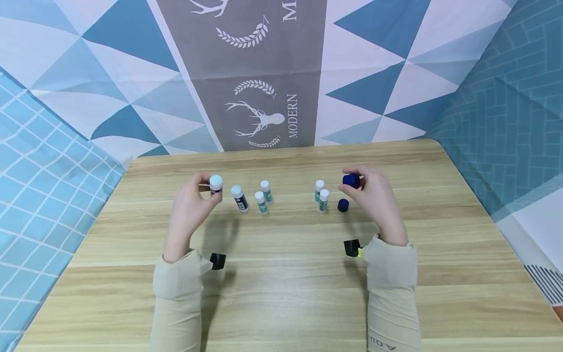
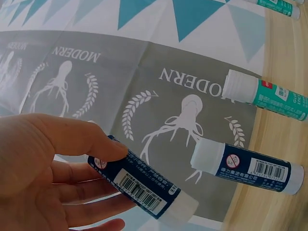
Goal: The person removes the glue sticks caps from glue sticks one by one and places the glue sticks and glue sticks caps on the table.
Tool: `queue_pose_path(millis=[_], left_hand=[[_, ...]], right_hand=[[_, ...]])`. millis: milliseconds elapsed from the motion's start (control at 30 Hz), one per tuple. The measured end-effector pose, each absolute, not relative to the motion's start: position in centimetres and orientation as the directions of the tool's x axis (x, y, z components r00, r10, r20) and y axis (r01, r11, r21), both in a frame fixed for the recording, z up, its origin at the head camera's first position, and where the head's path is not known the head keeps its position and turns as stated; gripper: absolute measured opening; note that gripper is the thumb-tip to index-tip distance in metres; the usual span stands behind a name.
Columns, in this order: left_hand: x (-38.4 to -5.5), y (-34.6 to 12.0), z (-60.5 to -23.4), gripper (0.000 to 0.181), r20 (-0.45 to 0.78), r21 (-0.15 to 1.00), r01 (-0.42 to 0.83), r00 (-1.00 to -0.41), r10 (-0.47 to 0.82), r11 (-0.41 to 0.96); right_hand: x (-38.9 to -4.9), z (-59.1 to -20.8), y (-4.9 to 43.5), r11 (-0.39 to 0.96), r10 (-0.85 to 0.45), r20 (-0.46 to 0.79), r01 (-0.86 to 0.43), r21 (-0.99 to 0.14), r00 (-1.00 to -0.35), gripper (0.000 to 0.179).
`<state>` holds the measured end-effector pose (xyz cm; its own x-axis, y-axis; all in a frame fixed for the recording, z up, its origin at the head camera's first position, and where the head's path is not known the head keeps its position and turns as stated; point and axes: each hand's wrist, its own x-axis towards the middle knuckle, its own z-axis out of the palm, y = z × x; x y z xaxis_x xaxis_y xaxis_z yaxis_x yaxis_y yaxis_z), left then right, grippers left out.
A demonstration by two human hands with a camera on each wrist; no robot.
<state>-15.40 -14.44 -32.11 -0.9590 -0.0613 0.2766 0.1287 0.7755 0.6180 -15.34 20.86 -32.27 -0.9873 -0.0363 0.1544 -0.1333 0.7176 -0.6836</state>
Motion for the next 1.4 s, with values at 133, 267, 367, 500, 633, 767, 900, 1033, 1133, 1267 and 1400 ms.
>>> queue_pose_path(millis=[133, 267, 367, 500, 633, 767, 900, 1033, 1133, 1267, 1400], left_hand=[[-15.6, -14.6, -32.4, 0.027, 0.247, 0.619, 0.108, -0.967, -0.062, 0.778], [-15.7, -14.8, -32.6, 0.027, 0.238, 0.611, 0.111, -0.970, -0.049, 0.784], [-15.8, -15.0, -32.8, 0.027, 0.235, 0.596, 0.119, -0.971, -0.031, 0.794], [-16.0, -15.2, -33.1, 0.027, 0.221, 0.580, 0.120, -0.975, -0.014, 0.806], [-16.2, -15.3, -33.4, 0.026, 0.203, 0.574, 0.109, -0.979, -0.013, 0.811], [-16.4, -15.3, -33.8, 0.026, 0.185, 0.561, 0.097, -0.983, -0.010, 0.822], [-16.6, -15.3, -34.1, 0.027, 0.154, 0.549, 0.085, -0.988, -0.001, 0.832], [-16.8, -15.3, -34.5, 0.028, 0.124, 0.549, 0.073, -0.992, 0.005, 0.832], [-17.0, -15.4, -34.8, 0.029, 0.107, 0.543, 0.068, -0.994, 0.012, 0.837], [-17.2, -15.5, -35.3, 0.028, 0.082, 0.537, 0.061, -0.996, 0.020, 0.841], [-17.4, -15.6, -35.7, 0.025, 0.047, 0.526, 0.048, -0.999, 0.028, 0.849]], right_hand=[[-15.3, -32.2, 21.1, 0.724, -0.021, 0.136, -0.109, -0.681, -0.991, 0.038], [-15.3, -32.3, 21.5, 0.723, -0.028, 0.142, -0.118, -0.681, -0.989, 0.035], [-15.3, -32.4, 21.7, 0.725, -0.033, 0.139, -0.119, -0.679, -0.990, 0.034], [-15.5, -32.7, 21.8, 0.741, -0.034, 0.116, -0.102, -0.664, -0.993, 0.035], [-15.7, -33.0, 22.0, 0.756, -0.046, 0.092, -0.095, -0.647, -0.995, 0.036], [-15.9, -33.4, 22.3, 0.771, -0.064, 0.057, -0.086, -0.631, -0.996, 0.035], [-16.2, -33.8, 22.5, 0.784, -0.082, -0.002, -0.064, -0.618, -0.997, 0.035], [-16.5, -34.1, 22.6, 0.795, -0.095, -0.071, -0.033, -0.605, -0.993, 0.035], [-16.5, -34.2, 22.7, 0.801, -0.105, -0.115, -0.016, -0.598, -0.988, 0.036], [-16.6, -34.3, 22.7, 0.811, -0.107, -0.161, 0.008, -0.585, -0.981, 0.037], [-16.7, -34.5, 22.9, 0.820, -0.078, -0.201, 0.051, -0.569, -0.977, 0.039]])
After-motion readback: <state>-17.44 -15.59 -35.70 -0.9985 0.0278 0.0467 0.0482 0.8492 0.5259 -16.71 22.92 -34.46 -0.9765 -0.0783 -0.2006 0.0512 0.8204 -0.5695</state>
